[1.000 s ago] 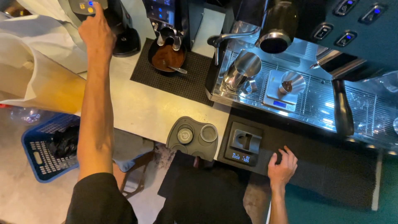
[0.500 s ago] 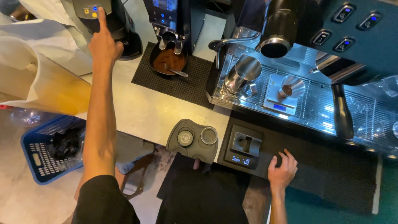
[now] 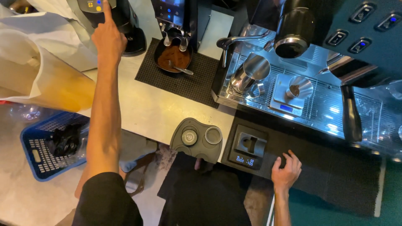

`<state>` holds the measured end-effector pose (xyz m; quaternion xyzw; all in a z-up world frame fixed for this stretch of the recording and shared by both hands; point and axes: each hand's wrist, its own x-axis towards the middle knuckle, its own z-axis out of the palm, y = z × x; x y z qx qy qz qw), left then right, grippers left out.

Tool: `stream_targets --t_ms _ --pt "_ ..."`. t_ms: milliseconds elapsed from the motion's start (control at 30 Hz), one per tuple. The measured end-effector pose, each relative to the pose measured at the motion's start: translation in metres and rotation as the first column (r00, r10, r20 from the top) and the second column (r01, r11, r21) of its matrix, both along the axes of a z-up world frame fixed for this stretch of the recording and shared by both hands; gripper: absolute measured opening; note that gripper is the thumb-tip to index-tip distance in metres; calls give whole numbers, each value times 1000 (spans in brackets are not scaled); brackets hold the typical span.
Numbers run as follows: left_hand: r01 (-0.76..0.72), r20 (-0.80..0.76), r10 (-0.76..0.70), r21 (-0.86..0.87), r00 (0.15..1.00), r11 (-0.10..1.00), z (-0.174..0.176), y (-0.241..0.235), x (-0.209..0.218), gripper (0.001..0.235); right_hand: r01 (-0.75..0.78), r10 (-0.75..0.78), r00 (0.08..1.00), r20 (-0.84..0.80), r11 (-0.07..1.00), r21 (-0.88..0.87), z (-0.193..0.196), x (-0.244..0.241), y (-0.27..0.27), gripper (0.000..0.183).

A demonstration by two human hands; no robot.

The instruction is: The person prepares an espresso shot by leveling coffee grounds in a portafilter using a spoon, tamping the grounds, and then placing a glass under an espresso machine to collect the brew.

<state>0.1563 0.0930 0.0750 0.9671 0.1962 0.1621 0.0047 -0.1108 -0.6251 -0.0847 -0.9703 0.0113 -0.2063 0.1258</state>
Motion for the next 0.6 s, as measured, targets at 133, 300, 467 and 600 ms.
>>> stream_targets --t_ms 133,300,467,600 --pt "-9 -19 9 -7 1000 1000 20 3 -19 85 42 -40 996 -75 999 26 10 -8 3 27" --pt "52 121 -22 -246 992 968 41 16 -26 72 32 -31 999 -24 999 23 7 1 4 25" --pt "44 43 -35 -245 998 968 52 25 -28 64 25 -25 999 -33 1000 0 0 12 1 27" --pt "26 3 -26 -284 1000 958 52 23 -38 76 32 -29 998 -51 998 48 4 2 3 26"
